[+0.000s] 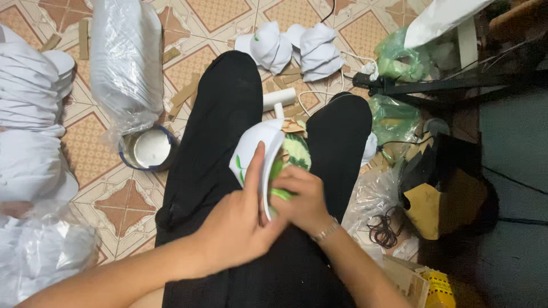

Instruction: The person cleans white baseball caps by wiping them with a cloth, spraying them with a can, and drying them with a hairdryer. They also insert a cardboard piece into the cap's interior and handle a plush watermelon toy during the process.

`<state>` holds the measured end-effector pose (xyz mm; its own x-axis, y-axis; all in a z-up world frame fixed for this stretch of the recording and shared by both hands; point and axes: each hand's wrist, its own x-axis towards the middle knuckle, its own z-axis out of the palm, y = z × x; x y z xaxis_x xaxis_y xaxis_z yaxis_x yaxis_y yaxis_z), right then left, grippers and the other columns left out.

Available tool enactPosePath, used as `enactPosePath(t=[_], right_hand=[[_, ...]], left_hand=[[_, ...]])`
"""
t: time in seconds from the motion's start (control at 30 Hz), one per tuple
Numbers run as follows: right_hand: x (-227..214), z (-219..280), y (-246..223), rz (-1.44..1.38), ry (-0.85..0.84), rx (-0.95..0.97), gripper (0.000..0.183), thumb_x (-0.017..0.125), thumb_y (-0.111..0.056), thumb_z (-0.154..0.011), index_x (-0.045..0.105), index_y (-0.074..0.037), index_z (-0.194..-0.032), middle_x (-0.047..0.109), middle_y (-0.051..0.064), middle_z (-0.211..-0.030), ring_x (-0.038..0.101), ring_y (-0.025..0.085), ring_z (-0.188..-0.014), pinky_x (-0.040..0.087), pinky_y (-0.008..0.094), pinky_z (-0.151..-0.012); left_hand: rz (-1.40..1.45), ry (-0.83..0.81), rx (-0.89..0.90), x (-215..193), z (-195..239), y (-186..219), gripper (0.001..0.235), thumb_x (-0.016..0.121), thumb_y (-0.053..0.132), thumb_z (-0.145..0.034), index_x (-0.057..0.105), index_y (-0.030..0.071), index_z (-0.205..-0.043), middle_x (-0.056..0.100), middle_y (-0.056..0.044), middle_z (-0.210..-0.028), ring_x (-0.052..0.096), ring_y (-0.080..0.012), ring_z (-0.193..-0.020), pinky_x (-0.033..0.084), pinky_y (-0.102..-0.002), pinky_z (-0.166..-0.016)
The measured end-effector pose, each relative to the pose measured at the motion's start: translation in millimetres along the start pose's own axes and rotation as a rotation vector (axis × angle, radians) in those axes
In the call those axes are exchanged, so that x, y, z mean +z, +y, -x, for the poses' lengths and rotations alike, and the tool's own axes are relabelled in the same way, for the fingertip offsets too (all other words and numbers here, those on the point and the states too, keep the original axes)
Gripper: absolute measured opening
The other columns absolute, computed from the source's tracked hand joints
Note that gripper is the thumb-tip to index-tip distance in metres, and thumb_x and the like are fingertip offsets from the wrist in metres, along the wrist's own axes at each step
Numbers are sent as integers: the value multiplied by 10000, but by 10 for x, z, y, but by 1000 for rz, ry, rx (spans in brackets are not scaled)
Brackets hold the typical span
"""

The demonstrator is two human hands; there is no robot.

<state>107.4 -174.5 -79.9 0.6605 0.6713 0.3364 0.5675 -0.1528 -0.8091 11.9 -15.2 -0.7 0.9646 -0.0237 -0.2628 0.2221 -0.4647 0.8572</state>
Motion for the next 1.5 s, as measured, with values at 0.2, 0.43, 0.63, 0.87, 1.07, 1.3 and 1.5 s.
enactPosePath(t=[0.2,0.43,0.63,0.87,1.07,1.3,1.5], right_hand=[[-242,335,-90,89,-31,-31,229,825,-57,-718,790,-31,-943,727,78,-912,701,214,-824,553,302,-746],[50,250,240,248,-334,-135,58,783,-16,-719,762,-64,-743,732,52,-808,738,208,-769,613,316,-727],[382,134,337,233,18,-373,330,828,-155,-826,701,-17,-1097,728,121,-1084,721,297,-1054,591,413,-958],[348,740,324,-967,-61,649,743,579,-543,-973,345,-101,-1522,542,105,-1495,564,207,-1365,602,399,-1054],[444,806,781,114,85,270,526,702,-455,-993,566,-135,-1387,704,46,-1324,711,140,-1231,644,382,-1005],[650,372,804,419,107,-159,437,721,-330,-965,599,-94,-1312,680,68,-1285,673,180,-1193,586,380,-994],[283,278,407,206,210,-101,333,756,-226,-928,667,-73,-1210,703,68,-1210,684,191,-1122,569,358,-959]], left_hand=[[203,-53,102,46,122,-37,1222,676,142,-789,-285,-74,-1511,671,-244,-720,696,-417,-610,571,-446,-586],[60,-110,-64,48,62,22,1149,561,23,-748,-257,-15,-1554,631,-268,-616,657,-456,-576,542,-504,-613],[32,-22,13,6,62,21,1131,576,29,-722,-166,-60,-1570,648,-290,-648,658,-476,-608,545,-528,-654],[-295,214,588,179,150,126,810,749,288,-839,416,-104,-1464,581,-140,-744,615,-301,-562,505,-420,-511],[-661,466,510,141,-96,-195,238,737,92,-814,510,88,-886,504,-70,-739,606,-203,-564,494,-350,-476],[-352,418,462,100,-48,-130,346,684,3,-615,522,2,-920,522,-156,-749,609,-347,-591,510,-422,-507],[-92,322,539,-104,145,72,320,633,-20,-623,521,18,-920,572,-190,-786,613,-439,-707,518,-485,-600]])
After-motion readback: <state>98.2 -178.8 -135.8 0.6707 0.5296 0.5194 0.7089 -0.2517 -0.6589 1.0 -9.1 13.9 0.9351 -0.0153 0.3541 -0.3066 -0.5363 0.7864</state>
